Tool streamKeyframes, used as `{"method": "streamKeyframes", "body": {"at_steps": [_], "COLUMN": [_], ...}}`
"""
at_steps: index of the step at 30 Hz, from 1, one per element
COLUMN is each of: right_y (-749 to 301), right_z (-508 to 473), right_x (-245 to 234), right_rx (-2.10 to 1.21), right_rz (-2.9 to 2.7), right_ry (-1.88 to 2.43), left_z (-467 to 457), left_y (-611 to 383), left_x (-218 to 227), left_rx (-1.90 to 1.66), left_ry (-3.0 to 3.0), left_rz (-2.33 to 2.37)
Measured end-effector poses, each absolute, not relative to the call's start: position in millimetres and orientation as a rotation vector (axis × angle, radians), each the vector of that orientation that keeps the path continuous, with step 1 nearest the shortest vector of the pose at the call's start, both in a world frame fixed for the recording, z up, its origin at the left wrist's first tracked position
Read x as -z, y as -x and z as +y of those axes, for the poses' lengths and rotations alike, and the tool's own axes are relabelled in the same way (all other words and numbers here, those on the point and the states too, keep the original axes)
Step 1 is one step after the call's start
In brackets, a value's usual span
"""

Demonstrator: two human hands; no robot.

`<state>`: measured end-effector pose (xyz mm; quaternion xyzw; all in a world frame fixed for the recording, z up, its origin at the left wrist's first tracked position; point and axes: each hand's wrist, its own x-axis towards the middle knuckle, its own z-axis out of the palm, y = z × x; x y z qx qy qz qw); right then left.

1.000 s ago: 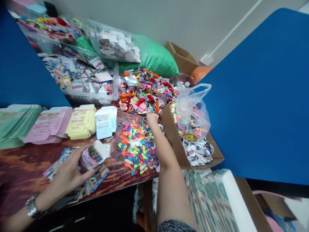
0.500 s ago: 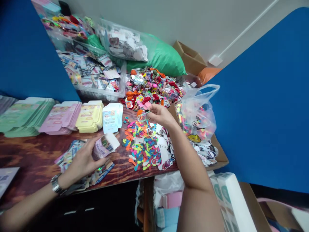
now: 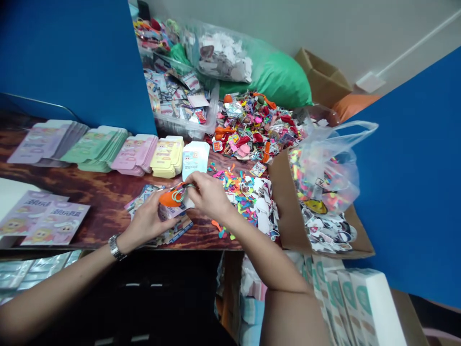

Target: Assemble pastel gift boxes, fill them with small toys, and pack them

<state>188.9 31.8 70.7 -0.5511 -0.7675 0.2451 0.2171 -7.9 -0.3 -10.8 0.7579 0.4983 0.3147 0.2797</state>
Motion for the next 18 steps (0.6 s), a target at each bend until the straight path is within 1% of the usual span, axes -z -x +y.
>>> {"method": "streamKeyframes", "body": {"at_steps": [3, 5, 7, 10, 13, 15, 18], "right_y": [-176.7, -172.4, -171.3, -172.2, -174.4, -177.7, -184.4], "right_z": [15.1, 5.4, -0.7, -3.5, -3.0, -2.6, -2.3], "right_x": [-59.6, -52.6, -47.4, -45.4, -50.0, -54.8, -60.9], "right_rx": [-0.293, -0.164, -0.109, -0.209, -0.492, -0.622, -0.599], "right_rz": [-2.290, -2.366, -2.385, -2.376, -2.428, -2.414, -2.275], "right_ry": [1.448, 1.340, 1.267, 1.262, 1.240, 1.236, 1.281], "left_z": [-1.4, -1.3, -1.2, -1.5, -1.8, -1.6, -1.0], "left_y": [10.8, 12.5, 14.1, 15.7, 17.1, 18.6, 20.9], "left_x": [12.7, 14.7, 16.3, 16.8, 14.7, 12.7, 10.4], "left_rx": [-0.836, -0.825, -0.824, -0.867, -0.951, -0.986, -1.001], "left_ry": [-2.002, -1.985, -1.987, -2.011, -2.094, -2.150, -2.158], "left_rz": [1.385, 1.406, 1.402, 1.367, 1.307, 1.285, 1.293]}}
